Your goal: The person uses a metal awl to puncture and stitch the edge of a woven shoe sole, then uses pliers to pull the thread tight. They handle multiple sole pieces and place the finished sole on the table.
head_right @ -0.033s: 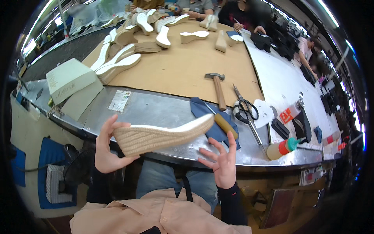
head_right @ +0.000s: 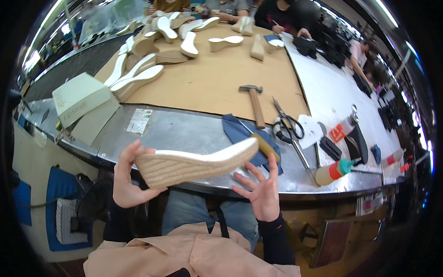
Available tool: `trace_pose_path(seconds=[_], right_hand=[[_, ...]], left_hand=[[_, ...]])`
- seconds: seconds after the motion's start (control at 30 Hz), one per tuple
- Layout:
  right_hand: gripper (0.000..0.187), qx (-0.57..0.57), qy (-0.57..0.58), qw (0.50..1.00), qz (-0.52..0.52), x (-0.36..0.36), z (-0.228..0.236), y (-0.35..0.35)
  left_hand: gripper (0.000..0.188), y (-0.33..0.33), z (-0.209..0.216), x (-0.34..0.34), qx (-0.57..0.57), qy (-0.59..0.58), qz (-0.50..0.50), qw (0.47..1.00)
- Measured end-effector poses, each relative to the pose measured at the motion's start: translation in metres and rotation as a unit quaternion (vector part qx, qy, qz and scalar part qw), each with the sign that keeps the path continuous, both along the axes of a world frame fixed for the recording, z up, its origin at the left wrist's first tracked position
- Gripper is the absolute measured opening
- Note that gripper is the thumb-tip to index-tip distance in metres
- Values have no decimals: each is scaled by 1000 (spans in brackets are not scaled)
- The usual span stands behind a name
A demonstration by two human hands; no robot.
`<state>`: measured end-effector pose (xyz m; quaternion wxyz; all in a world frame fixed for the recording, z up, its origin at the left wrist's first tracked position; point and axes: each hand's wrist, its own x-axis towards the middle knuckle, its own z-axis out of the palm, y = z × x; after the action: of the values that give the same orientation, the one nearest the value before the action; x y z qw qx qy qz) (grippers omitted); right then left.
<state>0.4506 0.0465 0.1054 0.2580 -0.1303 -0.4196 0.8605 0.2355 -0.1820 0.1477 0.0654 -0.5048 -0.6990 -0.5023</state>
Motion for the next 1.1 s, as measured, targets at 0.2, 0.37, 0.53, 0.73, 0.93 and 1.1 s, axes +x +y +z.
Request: trace_pose_path(seconds=[0.2, 0.37, 0.53, 0.73, 0.93, 1.1], right_hand=[[90, 53, 5, 983, -176, 20, 26, 5], [117, 249, -58, 893, -371, 89, 71, 15], [121, 400, -212, 773, -443, 165, 115, -2], [83, 555, -516, 469, -453, 251, 73, 1], [89, 448, -706, 310, -453, 365, -20, -8], [93, 278, -810, 188, -481, 455, -87, -65]], left_hand=[[79, 51, 3, 32, 7, 63, -177, 982], [82, 71, -7, 25, -74, -20, -265, 961], [74, 86, -22, -19, -154, 25, -176, 972], [64, 106, -35, -40, -167, -38, -143, 975], [62, 115, -40, -46, -178, -37, -147, 972], [59, 116, -41, -59, -206, -35, -140, 968]])
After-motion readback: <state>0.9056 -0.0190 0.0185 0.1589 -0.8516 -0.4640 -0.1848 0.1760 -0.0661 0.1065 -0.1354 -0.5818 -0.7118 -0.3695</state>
